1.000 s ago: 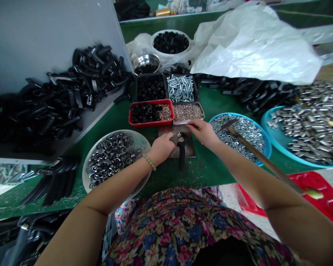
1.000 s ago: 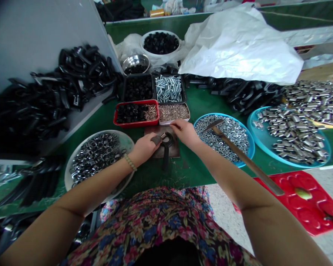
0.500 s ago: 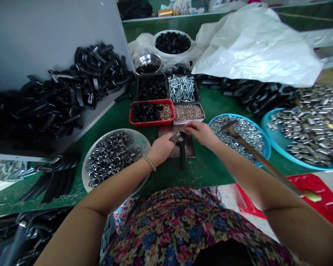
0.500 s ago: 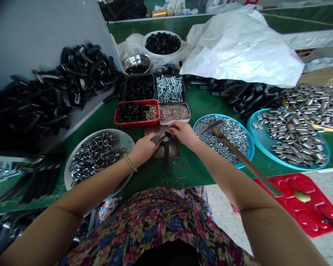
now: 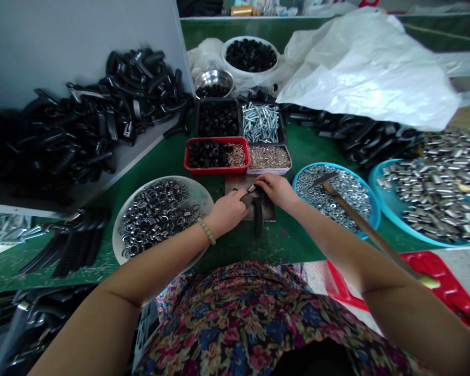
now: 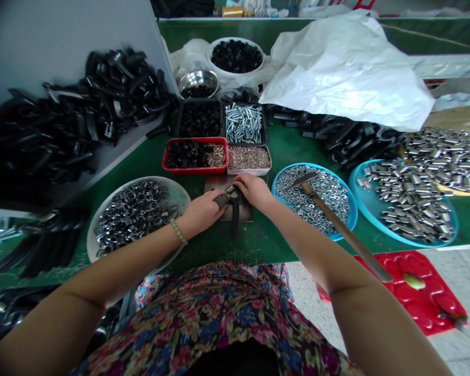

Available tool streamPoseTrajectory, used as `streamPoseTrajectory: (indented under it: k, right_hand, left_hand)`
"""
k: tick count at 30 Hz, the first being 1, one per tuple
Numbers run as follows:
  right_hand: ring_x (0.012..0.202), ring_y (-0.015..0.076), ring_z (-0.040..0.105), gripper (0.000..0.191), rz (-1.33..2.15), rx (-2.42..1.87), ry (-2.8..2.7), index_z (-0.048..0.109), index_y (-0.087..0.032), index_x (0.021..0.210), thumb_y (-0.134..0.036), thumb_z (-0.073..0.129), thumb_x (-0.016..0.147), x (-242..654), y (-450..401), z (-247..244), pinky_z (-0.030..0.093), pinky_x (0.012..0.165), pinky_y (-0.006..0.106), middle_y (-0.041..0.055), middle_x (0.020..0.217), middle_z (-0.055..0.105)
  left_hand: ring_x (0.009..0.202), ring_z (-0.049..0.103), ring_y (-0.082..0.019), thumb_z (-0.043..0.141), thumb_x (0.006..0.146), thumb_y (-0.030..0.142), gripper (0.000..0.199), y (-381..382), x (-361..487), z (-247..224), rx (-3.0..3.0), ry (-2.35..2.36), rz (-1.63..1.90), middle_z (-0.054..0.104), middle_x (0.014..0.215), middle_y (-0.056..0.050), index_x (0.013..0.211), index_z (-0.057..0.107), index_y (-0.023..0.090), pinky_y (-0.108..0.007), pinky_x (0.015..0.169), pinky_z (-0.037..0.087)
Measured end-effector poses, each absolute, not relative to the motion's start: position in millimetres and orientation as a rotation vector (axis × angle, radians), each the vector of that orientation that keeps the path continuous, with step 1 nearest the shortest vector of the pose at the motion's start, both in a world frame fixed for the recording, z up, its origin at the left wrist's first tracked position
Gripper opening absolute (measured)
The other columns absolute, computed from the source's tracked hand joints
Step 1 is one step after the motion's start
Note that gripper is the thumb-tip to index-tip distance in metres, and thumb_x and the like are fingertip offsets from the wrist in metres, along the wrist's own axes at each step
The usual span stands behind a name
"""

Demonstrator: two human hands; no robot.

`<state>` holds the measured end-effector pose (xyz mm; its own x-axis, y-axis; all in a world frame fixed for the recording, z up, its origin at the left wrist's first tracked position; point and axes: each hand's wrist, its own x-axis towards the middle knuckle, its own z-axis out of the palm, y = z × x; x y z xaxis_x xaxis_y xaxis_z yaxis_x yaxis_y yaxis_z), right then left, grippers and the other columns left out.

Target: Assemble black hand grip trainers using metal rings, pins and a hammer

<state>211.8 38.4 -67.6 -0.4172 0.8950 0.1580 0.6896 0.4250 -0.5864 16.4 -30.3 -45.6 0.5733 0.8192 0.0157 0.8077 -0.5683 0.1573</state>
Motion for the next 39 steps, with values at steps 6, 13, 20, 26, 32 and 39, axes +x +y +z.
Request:
streamPoseTrajectory:
  k: [6, 13, 20, 26, 32, 39]
  right_hand:
    - [0.087, 0.0212, 0.065, 0.020, 0.431, -1.304, -2.381, 0.068, -0.016, 0.096, -0.022, 0.049, 0.091, 212.4, 38.9, -69.9, 0.049, 0.080, 0.033, 0.0094, 0.093, 0.070]
    - [0.088, 0.0218, 0.065, 0.022, 0.415, -1.281, -2.444, 0.067, -0.014, 0.098, -0.022, 0.047, 0.093, 214.7, 40.8, -67.5, 0.049, 0.080, 0.032, 0.0107, 0.095, 0.070]
    - [0.087, 0.0205, 0.064, 0.021, 0.400, -1.309, -2.512, 0.066, -0.014, 0.099, -0.020, 0.046, 0.093, 212.7, 42.3, -62.0, 0.048, 0.078, 0.030, 0.0098, 0.093, 0.069]
    - [0.090, 0.0243, 0.063, 0.025, 0.092, -1.301, -2.771, 0.066, -0.010, 0.101, -0.012, 0.042, 0.092, 205.8, 26.9, -53.7, 0.048, 0.077, 0.031, 0.0163, 0.098, 0.067]
    - [0.099, 0.0238, 0.062, 0.029, 0.446, -1.304, -2.548, 0.064, -0.013, 0.110, -0.020, 0.041, 0.094, 207.6, 25.6, -53.3, 0.050, 0.085, 0.035, 0.0149, 0.106, 0.067]
    - [0.110, 0.0334, 0.058, 0.057, 0.131, -1.939, -2.150, 0.046, -0.012, 0.138, -0.045, 0.046, 0.091, 332.6, -0.8, -40.7, 0.047, 0.088, 0.048, 0.0201, 0.121, 0.062]
  left_hand:
    - [0.099, 0.055, -0.021, 0.041, 0.096, 0.030, 0.026, -33.9, 16.1, -49.2, 2.655, 1.415, 0.139, 0.058, 0.110, -0.008, 0.108, 0.059, 0.016, -0.031, 0.084, 0.048]
    - [0.097, 0.055, -0.020, 0.042, 0.096, 0.029, 0.024, -33.4, 15.2, -50.6, 2.658, 1.412, 0.164, 0.058, 0.108, -0.008, 0.107, 0.059, 0.017, -0.030, 0.083, 0.048]
    - [0.099, 0.055, -0.020, 0.039, 0.096, 0.029, 0.026, -34.6, 15.0, -48.4, 2.649, 1.418, 0.165, 0.057, 0.108, -0.008, 0.111, 0.057, 0.017, -0.030, 0.084, 0.048]
    - [0.099, 0.055, -0.020, 0.037, 0.097, 0.029, 0.028, -35.3, 16.2, -45.8, 2.635, 1.426, 0.152, 0.057, 0.108, -0.009, 0.110, 0.057, 0.016, -0.031, 0.086, 0.048]
    - [0.101, 0.055, -0.020, 0.038, 0.097, 0.030, 0.027, -36.8, 17.0, -43.0, 2.623, 1.427, 0.100, 0.057, 0.111, -0.009, 0.109, 0.058, 0.017, -0.030, 0.087, 0.048]
    - [0.092, 0.060, -0.020, 0.036, 0.097, 0.033, 0.032, -37.3, 16.1, -41.8, 2.567, 1.441, 0.049, 0.056, 0.113, -0.010, 0.115, 0.056, 0.017, -0.030, 0.078, 0.050]
